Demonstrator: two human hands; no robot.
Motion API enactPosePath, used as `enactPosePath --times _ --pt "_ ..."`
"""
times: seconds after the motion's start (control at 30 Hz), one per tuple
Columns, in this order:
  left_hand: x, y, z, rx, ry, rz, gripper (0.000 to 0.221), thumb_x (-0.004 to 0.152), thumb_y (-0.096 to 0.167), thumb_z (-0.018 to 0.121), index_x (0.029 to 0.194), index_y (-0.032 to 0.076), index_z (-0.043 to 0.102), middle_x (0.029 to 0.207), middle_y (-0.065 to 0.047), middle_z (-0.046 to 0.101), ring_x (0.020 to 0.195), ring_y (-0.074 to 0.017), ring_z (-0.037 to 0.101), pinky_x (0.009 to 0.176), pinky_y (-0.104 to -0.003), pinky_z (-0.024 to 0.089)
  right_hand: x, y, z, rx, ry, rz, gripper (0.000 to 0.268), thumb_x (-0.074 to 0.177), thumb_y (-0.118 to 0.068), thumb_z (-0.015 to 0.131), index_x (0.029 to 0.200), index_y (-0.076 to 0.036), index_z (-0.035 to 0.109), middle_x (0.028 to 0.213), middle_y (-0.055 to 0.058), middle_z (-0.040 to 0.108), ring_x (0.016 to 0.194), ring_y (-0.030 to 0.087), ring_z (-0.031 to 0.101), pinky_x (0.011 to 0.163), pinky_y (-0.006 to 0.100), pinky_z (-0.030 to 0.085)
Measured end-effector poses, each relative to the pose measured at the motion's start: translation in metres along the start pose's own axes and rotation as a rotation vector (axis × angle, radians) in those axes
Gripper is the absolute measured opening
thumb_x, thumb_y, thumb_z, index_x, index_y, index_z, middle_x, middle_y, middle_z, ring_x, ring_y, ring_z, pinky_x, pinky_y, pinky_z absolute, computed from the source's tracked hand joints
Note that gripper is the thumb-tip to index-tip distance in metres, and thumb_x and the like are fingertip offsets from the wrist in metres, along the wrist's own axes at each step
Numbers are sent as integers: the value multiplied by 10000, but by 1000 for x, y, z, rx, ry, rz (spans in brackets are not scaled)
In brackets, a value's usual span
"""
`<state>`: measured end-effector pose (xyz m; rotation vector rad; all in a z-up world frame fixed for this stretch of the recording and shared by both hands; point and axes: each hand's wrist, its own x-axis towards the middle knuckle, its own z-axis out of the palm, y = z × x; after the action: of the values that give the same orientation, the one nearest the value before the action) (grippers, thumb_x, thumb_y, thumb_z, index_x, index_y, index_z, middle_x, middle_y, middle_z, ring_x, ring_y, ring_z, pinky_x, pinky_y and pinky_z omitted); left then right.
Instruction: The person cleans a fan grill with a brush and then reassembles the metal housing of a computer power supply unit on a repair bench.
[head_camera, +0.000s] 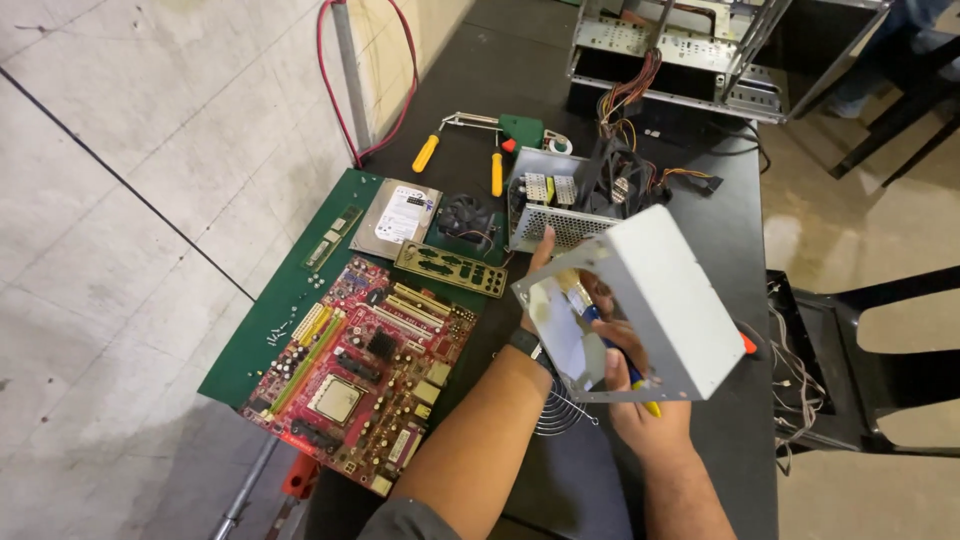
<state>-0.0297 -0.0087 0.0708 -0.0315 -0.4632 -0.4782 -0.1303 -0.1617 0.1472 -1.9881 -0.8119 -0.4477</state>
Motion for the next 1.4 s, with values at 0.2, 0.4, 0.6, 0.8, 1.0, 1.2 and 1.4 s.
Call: enactPosePath --times 0.2,0.4,0.6,0.8,1.0,1.2,1.4 --pt "7 -1 -27 -81 -214 -71 1064 977 934 315 1357 -9 629 1263 -98 745 761 -171 377 615 -296 392 4 1 0 74 46 -148 288 1051 -216 501 1102 -47 728 1136 110 764 1046 264 749 1037 392 492" --pt "3 -13 8 -156 -327 -65 991 1012 876 249 940 27 756 857 -155 733 824 -281 730 799 -374 578 0 -2 -2 312 -12 -101 329 1066 -182 441 1163 40 664 1206 166 679 1217 331 631 1148 447 474" --pt "-2 -32 68 -144 -198 173 781 1146 676 329 1098 18 748 1061 -161 792 997 -294 775 857 -387 606 4 3 1 316 40 -71 278 1049 -152 437 1105 25 644 1115 126 633 1111 277 575 1043 407 433" --pt "4 -26 60 -71 49 268 721 1086 669 309 625 142 478 599 -16 436 528 -181 465 559 -293 335 -9 6 4 330 62 -39 233 1032 -121 433 1048 11 624 1025 88 587 1005 224 519 938 367 393" --pt "-4 -15 61 -57 272 160 683 983 781 436 856 136 619 868 -74 598 793 -277 584 775 -436 414 0 16 -3 328 109 8 197 1016 -90 429 991 -3 604 934 49 540 899 172 462 833 327 351" --pt "-12 -6 59 -49 492 53 816 880 895 561 1087 132 760 1137 -129 761 1057 -372 703 992 -579 494 -19 32 -25 322 147 58 176 999 -59 426 934 -16 584 844 11 494 794 120 404 727 288 310" --pt "1 -9 45 10 31 371 766 1061 712 383 616 113 556 773 -126 691 763 -309 690 726 -403 535 -22 65 -27 236 189 97 234 915 -78 485 688 -108 434 683 -66 392 674 78 297 608 289 232"
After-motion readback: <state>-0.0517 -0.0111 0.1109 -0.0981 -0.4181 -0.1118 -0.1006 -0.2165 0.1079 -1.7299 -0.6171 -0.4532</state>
